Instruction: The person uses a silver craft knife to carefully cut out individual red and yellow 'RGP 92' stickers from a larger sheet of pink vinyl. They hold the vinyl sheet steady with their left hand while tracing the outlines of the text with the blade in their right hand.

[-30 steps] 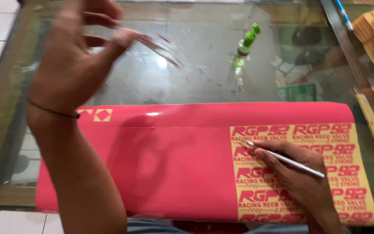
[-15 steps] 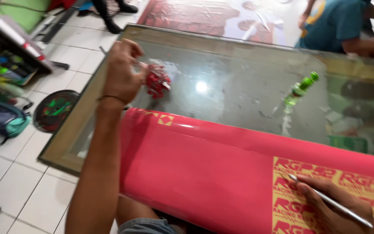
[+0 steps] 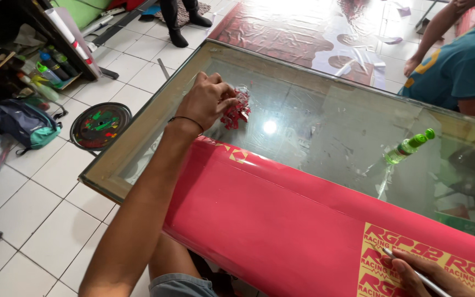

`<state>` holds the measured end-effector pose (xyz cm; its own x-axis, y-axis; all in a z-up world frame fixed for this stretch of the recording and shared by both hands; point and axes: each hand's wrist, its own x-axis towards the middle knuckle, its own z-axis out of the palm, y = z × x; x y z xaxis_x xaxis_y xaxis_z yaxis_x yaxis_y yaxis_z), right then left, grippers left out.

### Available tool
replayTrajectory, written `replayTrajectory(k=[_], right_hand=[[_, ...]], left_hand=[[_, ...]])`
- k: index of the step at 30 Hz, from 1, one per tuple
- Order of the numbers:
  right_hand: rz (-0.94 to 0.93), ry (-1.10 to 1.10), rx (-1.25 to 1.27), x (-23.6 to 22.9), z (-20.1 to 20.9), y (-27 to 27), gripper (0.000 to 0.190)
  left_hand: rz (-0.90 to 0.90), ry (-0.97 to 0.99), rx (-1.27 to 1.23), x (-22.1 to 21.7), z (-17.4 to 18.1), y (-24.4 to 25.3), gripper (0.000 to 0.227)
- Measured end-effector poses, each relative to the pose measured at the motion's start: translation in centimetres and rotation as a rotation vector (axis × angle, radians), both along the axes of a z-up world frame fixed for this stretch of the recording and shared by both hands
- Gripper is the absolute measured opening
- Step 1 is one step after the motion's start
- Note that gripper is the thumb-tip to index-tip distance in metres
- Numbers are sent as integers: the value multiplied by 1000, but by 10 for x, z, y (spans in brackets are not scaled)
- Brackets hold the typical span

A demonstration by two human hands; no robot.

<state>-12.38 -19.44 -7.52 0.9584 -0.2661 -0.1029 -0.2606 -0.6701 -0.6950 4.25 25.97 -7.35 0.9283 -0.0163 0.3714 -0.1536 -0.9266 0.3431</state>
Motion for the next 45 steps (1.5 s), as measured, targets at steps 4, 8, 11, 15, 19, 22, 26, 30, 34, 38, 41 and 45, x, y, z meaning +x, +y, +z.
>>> replayTrajectory(k=[4, 8, 11, 15, 19, 22, 26, 30, 34, 38, 41, 45], right_hand=[[-8, -100, -96, -4, 5, 3, 14], [-9, -158, 24, -1, 5, -1, 13], [-36, -197, 60, 2, 3, -4, 12], [-34, -278, 288, 1, 1, -14, 13], [-106, -335, 508, 1, 6, -17, 16], [-150, -253, 612, 4, 10, -18, 19], [-190, -298, 781, 6, -3, -24, 14], [-216, -315, 953, 8, -9, -37, 16], [-304, -269, 1134, 21, -16, -57, 18], [-306, -294, 1222, 33, -12, -73, 29], [-210, -411, 933, 33, 32, -51, 26], [112, -613, 212, 42, 67, -18, 18]], left_hand=[[-69, -45, 2, -2, 0, 1, 41], [55, -213, -64, 2, -5, 7, 20], [82, -300, -78, 13, -16, 27, 18], [1, -371, 55, 10, -24, 35, 27], [-10, -280, 48, -18, -2, 20, 48], [43, -144, -52, -35, 19, 3, 35], [47, 74, -126, -57, 42, -16, 58], [-72, -170, -97, -83, 53, -39, 48], [-324, -289, -124, -126, 52, -125, 33], [-462, -12, -293, -168, 6, -201, 46], [-475, 75, -256, -180, -17, -223, 49], [-454, 71, -172, -186, -21, -227, 42]])
